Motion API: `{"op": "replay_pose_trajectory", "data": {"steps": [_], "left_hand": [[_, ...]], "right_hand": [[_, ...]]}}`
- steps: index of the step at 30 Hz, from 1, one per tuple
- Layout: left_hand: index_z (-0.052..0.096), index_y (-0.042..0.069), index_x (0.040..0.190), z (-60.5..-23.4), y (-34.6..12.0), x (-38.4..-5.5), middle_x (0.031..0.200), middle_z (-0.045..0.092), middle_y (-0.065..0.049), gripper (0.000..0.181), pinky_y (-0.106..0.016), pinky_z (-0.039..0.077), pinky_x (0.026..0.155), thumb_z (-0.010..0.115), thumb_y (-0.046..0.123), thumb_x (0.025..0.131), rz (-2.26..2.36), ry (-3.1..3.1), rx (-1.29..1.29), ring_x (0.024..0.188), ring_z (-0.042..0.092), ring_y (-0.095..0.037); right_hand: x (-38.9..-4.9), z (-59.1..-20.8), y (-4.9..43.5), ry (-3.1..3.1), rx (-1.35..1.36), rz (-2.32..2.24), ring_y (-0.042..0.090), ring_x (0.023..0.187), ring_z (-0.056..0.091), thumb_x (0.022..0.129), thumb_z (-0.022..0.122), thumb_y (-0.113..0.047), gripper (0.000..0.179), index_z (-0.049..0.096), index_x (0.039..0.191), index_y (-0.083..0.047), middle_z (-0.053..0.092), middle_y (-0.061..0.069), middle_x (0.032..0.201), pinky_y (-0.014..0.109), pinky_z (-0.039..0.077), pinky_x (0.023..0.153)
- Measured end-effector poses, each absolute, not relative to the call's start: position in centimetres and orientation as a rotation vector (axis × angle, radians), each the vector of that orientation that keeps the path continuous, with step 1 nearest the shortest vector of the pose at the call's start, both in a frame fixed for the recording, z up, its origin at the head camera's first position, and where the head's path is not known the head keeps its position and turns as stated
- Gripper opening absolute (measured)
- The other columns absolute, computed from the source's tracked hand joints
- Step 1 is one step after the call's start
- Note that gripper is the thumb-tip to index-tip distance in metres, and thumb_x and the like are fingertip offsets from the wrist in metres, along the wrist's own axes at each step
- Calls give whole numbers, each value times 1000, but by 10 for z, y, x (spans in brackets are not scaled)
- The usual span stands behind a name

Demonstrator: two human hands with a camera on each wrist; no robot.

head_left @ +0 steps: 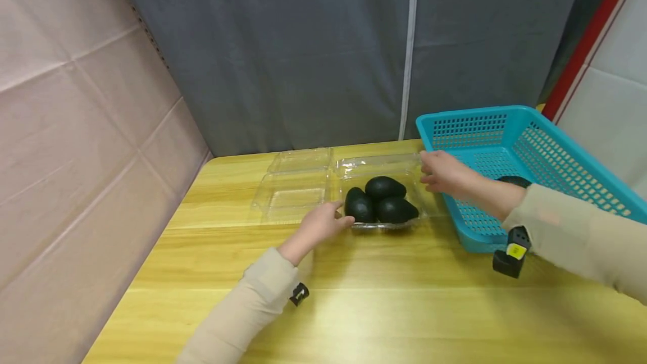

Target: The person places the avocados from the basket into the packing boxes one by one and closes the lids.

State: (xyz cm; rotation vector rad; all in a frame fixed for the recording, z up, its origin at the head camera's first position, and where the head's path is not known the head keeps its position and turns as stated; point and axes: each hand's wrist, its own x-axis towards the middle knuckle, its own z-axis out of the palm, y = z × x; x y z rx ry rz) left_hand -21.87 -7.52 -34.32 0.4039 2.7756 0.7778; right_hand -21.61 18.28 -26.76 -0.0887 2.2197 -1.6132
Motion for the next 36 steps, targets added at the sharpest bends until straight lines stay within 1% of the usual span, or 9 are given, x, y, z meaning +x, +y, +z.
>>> {"op": "replay_pose_trajectory", "data": {"steps": [3, 5, 9, 13, 16, 20, 26, 30, 36], "left_hand": [[35, 1, 139, -347, -83, -220, 117, 61, -15, 56, -38, 52, 74, 50, 32, 94, 1029, 2611, 363, 86, 63, -25], [34, 1, 139, -348, -88, -220, 118, 59, -16, 53, -37, 53, 65, 47, 27, 95, 1174, 2505, 319, 77, 62, -23], [38, -1, 136, -347, -96, -217, 117, 60, -15, 46, -30, 51, 56, 42, 21, 96, 1302, 2397, 270, 73, 61, -17], [45, -4, 129, -346, -102, -214, 115, 62, -16, 41, -29, 52, 56, 39, 22, 98, 1330, 2353, 245, 78, 64, -24], [47, -2, 128, -346, -107, -213, 116, 62, -16, 42, -32, 53, 60, 38, 26, 99, 1337, 2334, 236, 83, 64, -27], [45, -1, 130, -348, -112, -211, 115, 62, -16, 45, -33, 53, 63, 37, 29, 99, 1356, 2318, 230, 83, 64, -25], [46, -3, 129, -351, -114, -211, 114, 62, -17, 45, -35, 54, 64, 37, 29, 98, 1392, 2291, 220, 78, 65, -20], [48, -3, 126, -352, -114, -210, 113, 62, -18, 44, -36, 54, 64, 35, 30, 99, 1420, 2266, 226, 76, 65, -19], [51, -4, 121, -351, -112, -209, 108, 64, -19, 44, -33, 54, 60, 33, 30, 100, 1458, 2255, 211, 71, 64, -16]], "right_hand": [[-206, -277, 180, 2211, -82, -1678, 48, 133, 13, 100, 13, -21, 54, -10, 139, 9, -5, 34, 145, 51, 23, 107], [-199, -283, 178, 2213, -74, -1695, 48, 133, 11, 100, 13, -18, 52, -9, 140, 8, -6, 32, 146, 51, 22, 108], [-187, -292, 171, 2248, -51, -1669, 49, 133, 10, 101, 16, -16, 53, -12, 141, 6, -8, 30, 147, 52, 21, 108], [-175, -300, 162, 2333, -10, -1593, 48, 133, 6, 99, 22, -12, 57, -12, 141, 7, -4, 32, 146, 56, 19, 107], [-167, -306, 158, 2389, 20, -1515, 46, 135, 1, 99, 25, -13, 59, -10, 141, 8, -3, 32, 147, 57, 14, 107], [-161, -313, 157, 2390, 43, -1499, 46, 134, -2, 99, 28, -13, 59, -8, 142, 6, -4, 30, 147, 60, 10, 106], [-155, -323, 156, 2382, 37, -1514, 48, 134, -2, 98, 30, -12, 59, -4, 143, 4, -4, 30, 147, 65, 9, 103], [-153, -327, 155, 2385, 38, -1512, 49, 133, 0, 98, 29, -12, 59, -4, 143, 4, -3, 30, 147, 64, 9, 104], [-150, -334, 157, 2393, 44, -1519, 49, 133, 0, 98, 30, -12, 58, -3, 143, 5, -2, 31, 146, 64, 8, 104]]}}
